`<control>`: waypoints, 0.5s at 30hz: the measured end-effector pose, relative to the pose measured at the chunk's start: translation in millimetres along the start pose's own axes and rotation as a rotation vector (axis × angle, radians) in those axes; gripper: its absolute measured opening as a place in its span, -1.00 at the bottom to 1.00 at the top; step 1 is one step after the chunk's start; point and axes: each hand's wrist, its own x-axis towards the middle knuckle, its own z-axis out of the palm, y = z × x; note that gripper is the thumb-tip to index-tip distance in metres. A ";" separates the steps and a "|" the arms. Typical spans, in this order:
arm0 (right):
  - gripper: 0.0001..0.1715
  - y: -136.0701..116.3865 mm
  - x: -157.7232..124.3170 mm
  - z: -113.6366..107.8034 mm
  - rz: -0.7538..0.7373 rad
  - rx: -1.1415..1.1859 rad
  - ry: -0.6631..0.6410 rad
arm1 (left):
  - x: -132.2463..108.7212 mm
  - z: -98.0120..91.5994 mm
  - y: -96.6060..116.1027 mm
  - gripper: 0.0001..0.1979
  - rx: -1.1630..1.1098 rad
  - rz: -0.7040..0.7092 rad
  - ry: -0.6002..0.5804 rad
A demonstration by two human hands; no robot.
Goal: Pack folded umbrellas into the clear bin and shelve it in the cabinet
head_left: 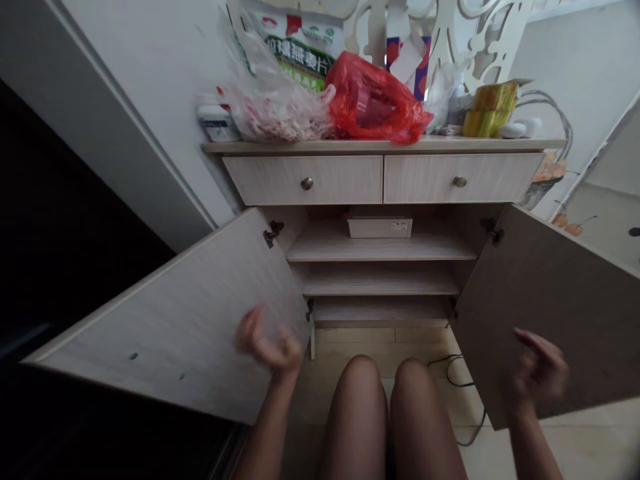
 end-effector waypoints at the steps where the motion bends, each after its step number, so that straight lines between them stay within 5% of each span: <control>1: -0.45 -9.1 7.9 30.5 0.035 0.094 0.046 | 4.8 31.8 10.2 -0.51 -0.042 0.026 -0.145; 4: -0.44 -22.8 46.8 130.6 0.159 0.373 -0.199 | 25.7 136.8 32.6 -0.47 -0.048 0.002 -0.603; 9: -0.21 -4.2 113.0 284.2 0.378 0.467 -0.535 | 61.0 287.6 53.8 -0.41 0.004 0.189 -1.048; 12: -0.17 10.3 131.8 342.6 0.478 0.425 -0.637 | 68.2 336.0 55.6 -0.35 0.088 0.204 -1.202; 15: -0.21 16.9 134.0 372.5 0.435 0.389 -0.699 | 63.1 351.2 48.6 -0.34 0.125 0.176 -1.212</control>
